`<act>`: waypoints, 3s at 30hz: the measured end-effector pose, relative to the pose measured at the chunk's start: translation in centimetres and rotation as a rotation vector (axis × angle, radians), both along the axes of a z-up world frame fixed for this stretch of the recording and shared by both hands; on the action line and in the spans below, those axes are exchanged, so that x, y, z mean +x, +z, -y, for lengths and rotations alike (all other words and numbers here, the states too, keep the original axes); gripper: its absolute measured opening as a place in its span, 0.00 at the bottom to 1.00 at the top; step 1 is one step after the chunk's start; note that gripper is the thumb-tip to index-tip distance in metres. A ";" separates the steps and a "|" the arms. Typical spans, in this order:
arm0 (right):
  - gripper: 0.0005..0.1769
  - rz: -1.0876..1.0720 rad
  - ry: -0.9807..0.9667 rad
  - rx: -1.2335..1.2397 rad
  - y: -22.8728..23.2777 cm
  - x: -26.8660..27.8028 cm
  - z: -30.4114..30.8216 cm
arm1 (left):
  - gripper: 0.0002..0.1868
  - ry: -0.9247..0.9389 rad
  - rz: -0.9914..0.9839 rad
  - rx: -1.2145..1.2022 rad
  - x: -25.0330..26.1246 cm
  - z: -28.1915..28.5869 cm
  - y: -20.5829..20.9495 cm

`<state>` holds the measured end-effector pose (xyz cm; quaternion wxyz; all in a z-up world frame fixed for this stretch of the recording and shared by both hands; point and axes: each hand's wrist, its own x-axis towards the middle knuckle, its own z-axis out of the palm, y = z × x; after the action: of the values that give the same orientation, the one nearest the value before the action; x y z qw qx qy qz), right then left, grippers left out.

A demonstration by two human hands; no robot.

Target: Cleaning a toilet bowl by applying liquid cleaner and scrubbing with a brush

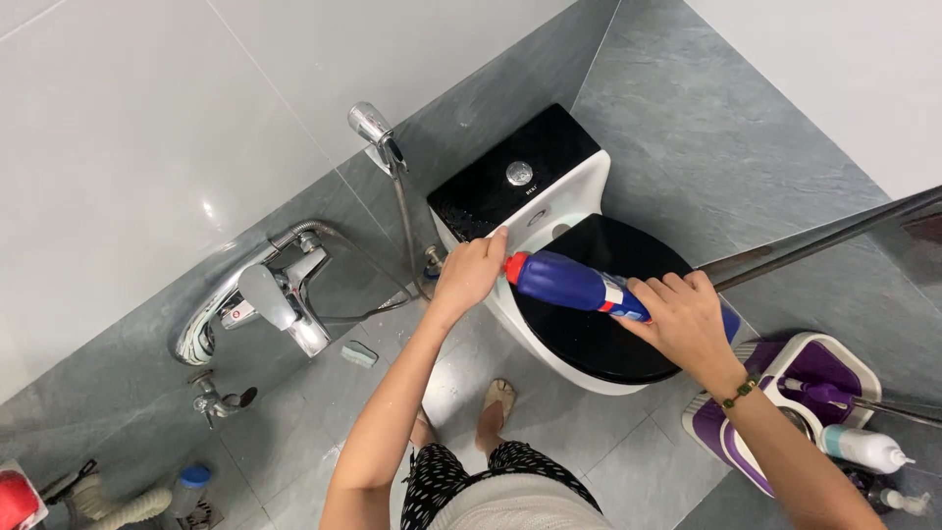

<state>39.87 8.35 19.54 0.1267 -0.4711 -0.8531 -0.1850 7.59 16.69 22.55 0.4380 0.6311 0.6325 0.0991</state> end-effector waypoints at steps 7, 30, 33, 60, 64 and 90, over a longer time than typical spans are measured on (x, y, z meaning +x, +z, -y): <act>0.28 -0.830 -0.074 -0.899 1.0 -1.0 1.0 | 0.17 -0.126 0.587 0.344 0.7 0.9 0.4; 0.27 -0.676 -0.402 -0.532 0.0 -0.8 13.7 | 0.44 -0.227 0.076 -0.020 6.1 2.8 -0.6; 0.30 -0.506 -0.460 -0.391 -2.4 -0.3 17.7 | 0.44 -0.331 0.120 -0.159 7.0 3.6 -3.3; 0.35 -0.929 -0.971 -0.309 -7.0 11.8 40.2 | 0.19 -0.795 0.809 -0.354 32.2 18.3 -6.8; 0.31 -0.831 -0.920 -0.335 -6.9 18.3 41.7 | 0.27 -0.736 0.412 -0.244 38.5 18.9 -9.9; 0.33 -1.273 -1.187 -0.596 -13.7 25.8 40.5 | 0.31 -1.719 -0.882 0.635 37.7 26.5 -30.6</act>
<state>65.65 -32.17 5.87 0.3299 -0.8579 -0.2530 0.3020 45.28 -9.84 -8.07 -0.0993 0.9395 0.0141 -0.3277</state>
